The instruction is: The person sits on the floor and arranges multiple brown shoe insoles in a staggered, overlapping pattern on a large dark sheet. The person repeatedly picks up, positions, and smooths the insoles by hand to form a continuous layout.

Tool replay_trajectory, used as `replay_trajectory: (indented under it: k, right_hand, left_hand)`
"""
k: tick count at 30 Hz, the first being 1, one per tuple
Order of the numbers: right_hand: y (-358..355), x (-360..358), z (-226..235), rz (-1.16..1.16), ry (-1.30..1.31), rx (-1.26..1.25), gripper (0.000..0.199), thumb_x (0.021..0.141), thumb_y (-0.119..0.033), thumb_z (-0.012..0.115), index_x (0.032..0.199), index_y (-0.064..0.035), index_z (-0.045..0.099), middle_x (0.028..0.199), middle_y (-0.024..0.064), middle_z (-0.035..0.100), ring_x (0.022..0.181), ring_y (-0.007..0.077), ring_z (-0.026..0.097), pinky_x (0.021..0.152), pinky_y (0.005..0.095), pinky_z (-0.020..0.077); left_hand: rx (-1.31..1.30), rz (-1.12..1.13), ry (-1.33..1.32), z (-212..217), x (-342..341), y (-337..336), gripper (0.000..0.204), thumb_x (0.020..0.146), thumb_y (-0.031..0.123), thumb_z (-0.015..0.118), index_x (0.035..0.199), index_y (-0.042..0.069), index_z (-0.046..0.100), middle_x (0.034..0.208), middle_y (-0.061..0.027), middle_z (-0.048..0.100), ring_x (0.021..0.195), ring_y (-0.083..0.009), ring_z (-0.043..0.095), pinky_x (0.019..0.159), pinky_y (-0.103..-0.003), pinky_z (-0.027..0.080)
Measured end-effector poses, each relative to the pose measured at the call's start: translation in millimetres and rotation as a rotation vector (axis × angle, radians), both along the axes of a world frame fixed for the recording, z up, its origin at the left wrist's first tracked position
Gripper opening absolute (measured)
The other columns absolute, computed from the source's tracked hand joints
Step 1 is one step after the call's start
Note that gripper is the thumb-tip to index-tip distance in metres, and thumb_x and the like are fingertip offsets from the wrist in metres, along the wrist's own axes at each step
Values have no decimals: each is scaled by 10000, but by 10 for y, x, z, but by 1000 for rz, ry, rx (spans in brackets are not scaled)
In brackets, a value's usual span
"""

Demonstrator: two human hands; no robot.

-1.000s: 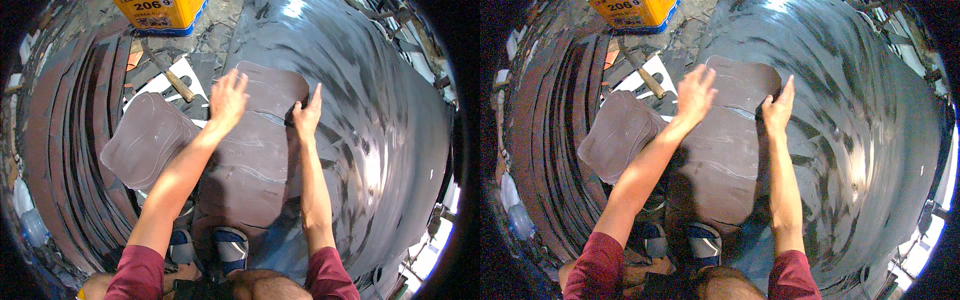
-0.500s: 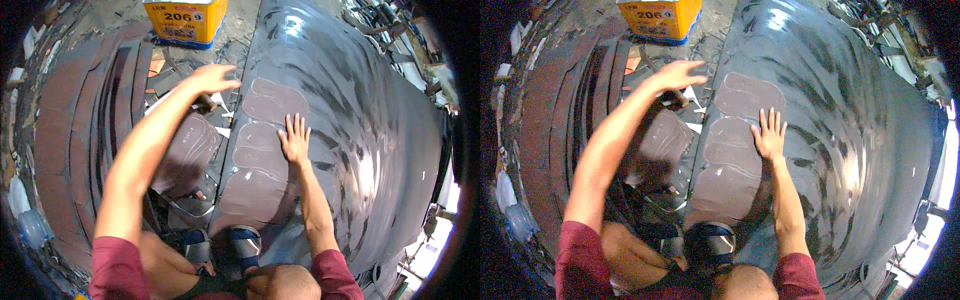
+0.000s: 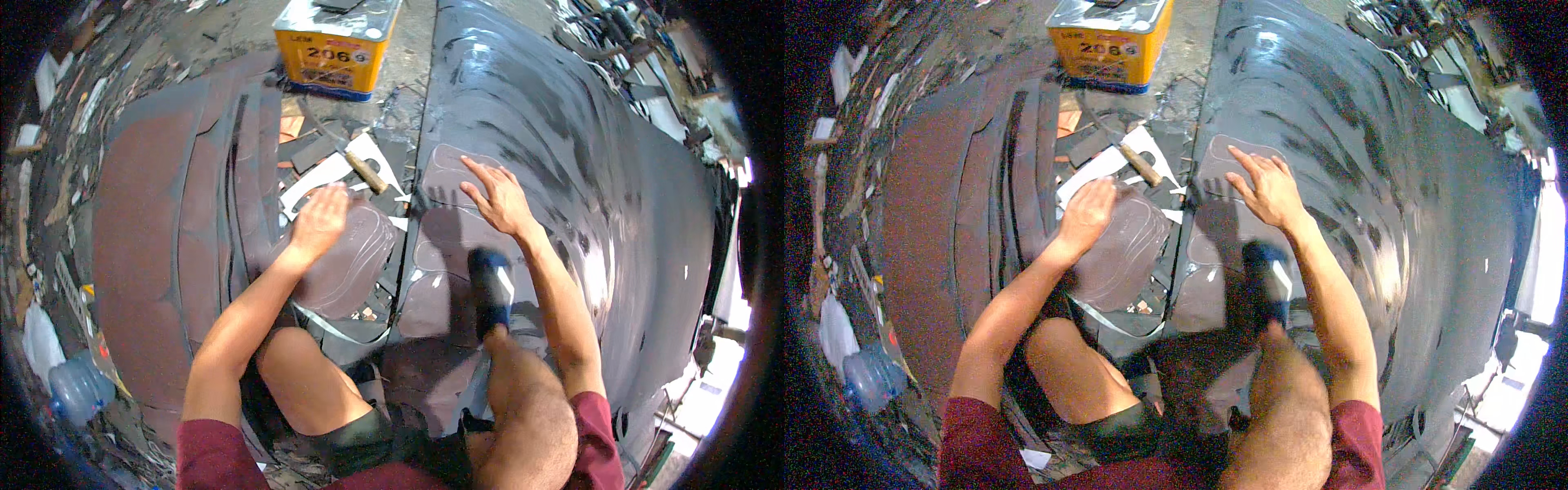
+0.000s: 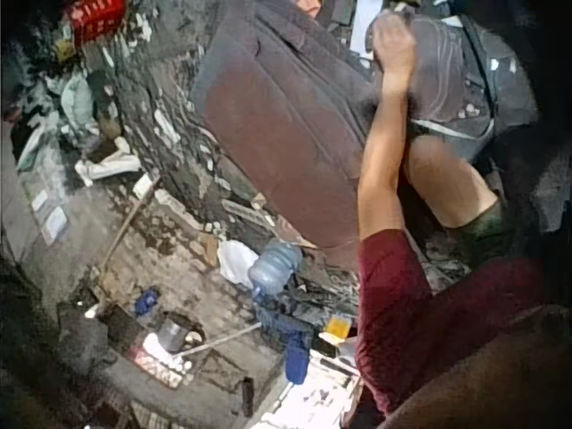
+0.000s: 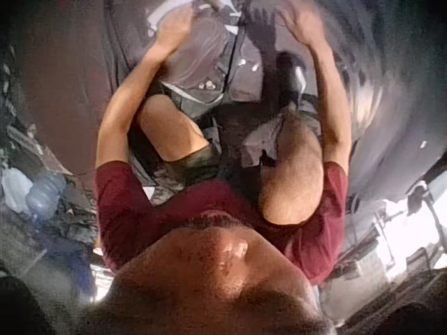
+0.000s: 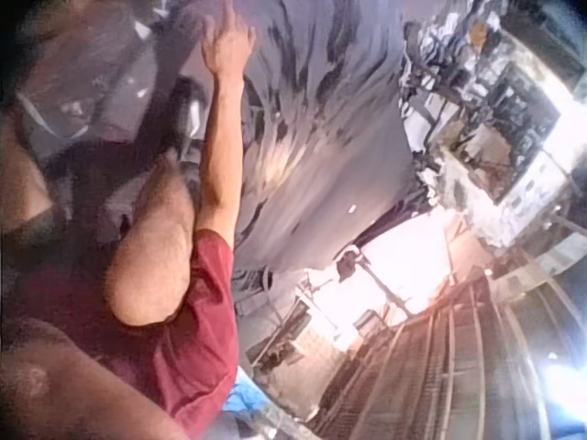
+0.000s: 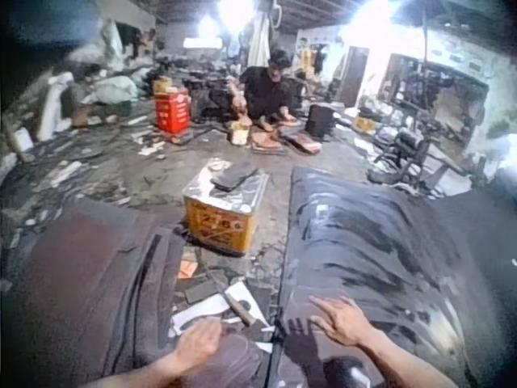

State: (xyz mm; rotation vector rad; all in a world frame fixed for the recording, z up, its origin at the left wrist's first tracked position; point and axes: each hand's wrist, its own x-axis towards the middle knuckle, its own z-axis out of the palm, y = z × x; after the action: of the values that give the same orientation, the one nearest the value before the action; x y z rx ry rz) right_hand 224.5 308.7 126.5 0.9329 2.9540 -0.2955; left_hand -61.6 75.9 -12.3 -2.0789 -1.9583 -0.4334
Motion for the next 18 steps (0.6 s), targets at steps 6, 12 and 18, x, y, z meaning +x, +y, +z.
replay_trajectory:
  k: [6, 12, 18]
  right_hand:
    - [170, -522, -568, 85, 152, -677, 404, 984, -388, 599, 1315, -166, 662, 1140, 153, 731, 1043, 332, 700, 918, 432, 545]
    - [-563, -1338, -1398, -22, 561, -1401, 359, 1068, -275, 493, 1281, -24, 635, 1229, 115, 679, 1171, 219, 619, 1061, 350, 441]
    - [-281, -1591, -1798, 215, 181, -1012, 371, 898, -431, 654, 1201, -220, 685, 1009, 63, 662, 957, 274, 682, 831, 423, 540]
  left_hand:
    - [51, -91, -164, 112, -280, -13, 308, 853, 92, 625, 1143, 20, 700, 1204, -169, 703, 1111, -297, 696, 890, -396, 581]
    - [-143, -141, -161, 621, -414, -81, 226, 787, 45, 679, 1008, 5, 706, 1023, -120, 733, 959, -274, 727, 818, -387, 597]
    - [-714, 19, -600, 1445, 137, 78, 117, 793, 57, 676, 789, 28, 563, 992, -132, 672, 921, -336, 659, 797, -437, 536]
